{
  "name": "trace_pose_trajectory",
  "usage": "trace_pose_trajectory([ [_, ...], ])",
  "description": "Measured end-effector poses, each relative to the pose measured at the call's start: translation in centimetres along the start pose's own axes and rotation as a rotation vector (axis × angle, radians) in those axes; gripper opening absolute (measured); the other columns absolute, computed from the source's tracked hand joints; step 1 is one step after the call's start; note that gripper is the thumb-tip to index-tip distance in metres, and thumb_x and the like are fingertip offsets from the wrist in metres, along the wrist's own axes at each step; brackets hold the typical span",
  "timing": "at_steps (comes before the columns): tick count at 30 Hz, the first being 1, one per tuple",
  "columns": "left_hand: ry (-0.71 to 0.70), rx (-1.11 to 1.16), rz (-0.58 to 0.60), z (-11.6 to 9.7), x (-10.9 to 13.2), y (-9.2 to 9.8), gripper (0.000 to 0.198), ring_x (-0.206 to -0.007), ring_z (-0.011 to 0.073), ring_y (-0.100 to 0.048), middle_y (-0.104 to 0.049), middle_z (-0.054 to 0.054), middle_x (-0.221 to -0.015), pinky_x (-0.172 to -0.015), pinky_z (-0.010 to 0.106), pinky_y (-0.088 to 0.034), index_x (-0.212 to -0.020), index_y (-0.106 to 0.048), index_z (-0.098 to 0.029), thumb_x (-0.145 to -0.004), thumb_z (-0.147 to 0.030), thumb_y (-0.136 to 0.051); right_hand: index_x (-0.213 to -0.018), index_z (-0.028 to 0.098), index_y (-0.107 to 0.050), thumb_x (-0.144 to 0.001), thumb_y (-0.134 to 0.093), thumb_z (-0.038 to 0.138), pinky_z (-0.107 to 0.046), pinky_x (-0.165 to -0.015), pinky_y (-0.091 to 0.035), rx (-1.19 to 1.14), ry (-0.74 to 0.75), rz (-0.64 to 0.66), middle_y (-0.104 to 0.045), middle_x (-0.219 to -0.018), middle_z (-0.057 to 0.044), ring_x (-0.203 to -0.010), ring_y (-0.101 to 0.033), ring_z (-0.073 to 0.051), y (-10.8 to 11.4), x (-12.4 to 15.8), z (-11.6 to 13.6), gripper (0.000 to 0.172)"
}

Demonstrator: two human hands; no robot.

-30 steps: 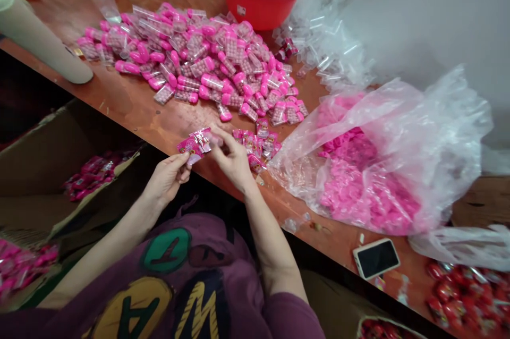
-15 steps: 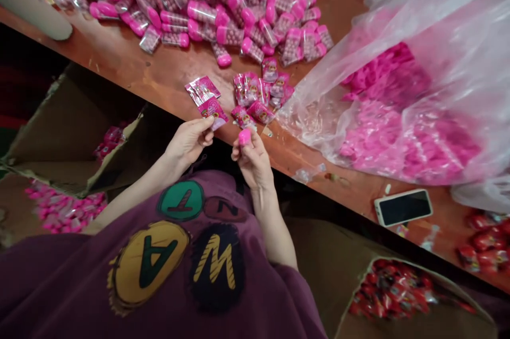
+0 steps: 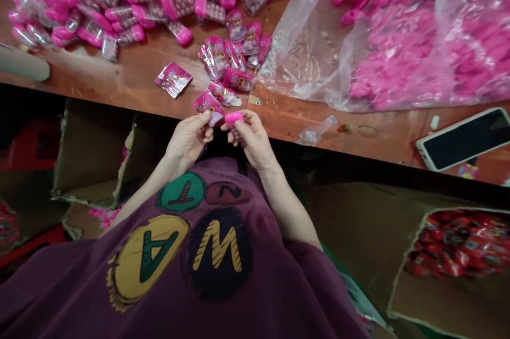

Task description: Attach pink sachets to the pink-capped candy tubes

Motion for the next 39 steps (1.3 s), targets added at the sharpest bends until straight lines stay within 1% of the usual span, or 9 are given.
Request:
trace_pose_trajectory([
  [3,-0.001,0.009,0.001,0.1,0.0,-0.1,0.029,-0.052,0.0040,-0.047,-0.059,-0.001,-0.068,-0.046,0.019,-0.031,-0.074,-0.066,-0.014,-0.084,-0.035,-0.085,-0.118,0.025,-0.061,-0.089,-0.069,0.060,-0.024,-0.061,-0.049,-0.076,-0.048,0.022,-0.074,-0.088,0.001,-0.070,-0.065,-0.012,0.1,0.2,-0.2,0.046],
  [7,0.018,-0.015,-0.014,0.4,0.1,-0.3,0.028,-0.052,0.0039,-0.046,-0.058,-0.002,-0.070,-0.047,0.020,-0.033,-0.075,-0.066,-0.015,-0.085,-0.034,-0.083,-0.124,0.027,-0.063,-0.081,-0.080,0.057,-0.025,-0.062,-0.051,-0.173,-0.103,0.015,-0.066,-0.088,0.004,-0.068,-0.059,-0.010,0.3,0.5,-0.1,0.056],
  [10,0.029,-0.037,-0.024,0.7,0.3,-0.6,0.032,-0.052,0.0035,-0.046,-0.058,-0.002,-0.069,-0.047,0.019,-0.033,-0.072,-0.064,-0.015,-0.083,-0.035,-0.086,-0.110,0.024,-0.065,-0.075,-0.088,0.056,-0.023,-0.056,-0.048,-0.211,-0.084,0.014,-0.054,-0.078,0.007,-0.059,-0.049,-0.006,0.3,0.5,0.2,0.052],
  [13,0.027,-0.053,-0.021,1.1,0.5,-1.0,0.035,-0.052,0.0035,-0.046,-0.057,-0.003,-0.066,-0.047,0.019,-0.033,-0.070,-0.064,-0.014,-0.080,-0.037,-0.089,-0.090,0.023,-0.056,-0.072,-0.092,0.051,-0.021,-0.049,-0.042,-0.182,-0.047,-0.042,-0.046,-0.068,0.010,-0.053,-0.043,-0.005,0.5,0.5,0.2,0.049],
  [20,0.017,-0.055,-0.015,1.5,1.0,-1.6,0.039,-0.051,0.0035,-0.047,-0.055,-0.004,-0.063,-0.047,0.020,-0.035,-0.072,-0.063,-0.015,-0.074,-0.039,-0.093,-0.093,0.024,-0.053,-0.071,-0.093,0.050,-0.019,-0.044,-0.041,-0.067,0.039,-0.165,-0.054,-0.068,0.011,-0.051,-0.050,-0.005,0.7,0.7,0.3,0.052],
  [27,-0.044,-0.146,-0.036,1.8,1.4,-1.8,0.046,-0.049,0.0040,-0.047,-0.052,-0.005,-0.056,-0.048,0.020,-0.035,-0.065,-0.055,-0.016,-0.076,-0.041,-0.092,-0.093,0.024,-0.052,-0.069,-0.093,0.051,-0.019,-0.043,-0.039,-0.073,-0.035,-0.155,-0.053,-0.067,0.011,-0.049,-0.047,-0.005,0.7,0.6,-0.3,0.055],
  [30,-0.067,-0.169,0.019,1.8,1.6,-2.0,0.043,-0.049,0.0043,-0.047,-0.054,-0.004,-0.057,-0.048,0.020,-0.034,-0.066,-0.059,-0.015,-0.075,-0.041,-0.093,-0.094,0.023,-0.053,-0.070,-0.093,0.048,-0.019,-0.042,-0.038,-0.023,0.021,-0.182,-0.055,-0.069,0.010,-0.049,-0.047,-0.004,1.2,0.6,-0.1,0.052],
  [35,0.017,-0.181,0.095,2.0,1.7,-2.1,0.041,-0.049,0.0064,-0.050,-0.055,-0.002,-0.060,-0.045,0.021,-0.033,-0.071,-0.065,-0.015,-0.080,-0.049,-0.086,-0.096,0.023,-0.054,-0.072,-0.092,0.043,-0.019,-0.041,-0.038,0.103,0.089,-0.210,-0.050,-0.070,0.011,-0.048,-0.046,-0.003,1.9,0.5,0.1,0.049],
  [39,0.012,-0.173,0.124,1.6,1.6,-1.9,0.029,-0.050,0.0073,-0.051,-0.056,-0.001,-0.060,-0.046,0.021,-0.035,-0.072,-0.067,-0.015,-0.084,-0.037,-0.081,-0.096,0.023,-0.054,-0.075,-0.090,0.040,-0.019,-0.041,-0.035,0.176,0.114,-0.162,-0.046,-0.068,0.011,-0.048,-0.042,-0.004,1.6,0.4,0.7,0.044],
])
Point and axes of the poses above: each hand's wrist, its own x-axis away from the middle knuckle, its own y-axis out of the back of the hand, z = x × y, the point moved 8 cm from there along -x, towards the middle knuckle
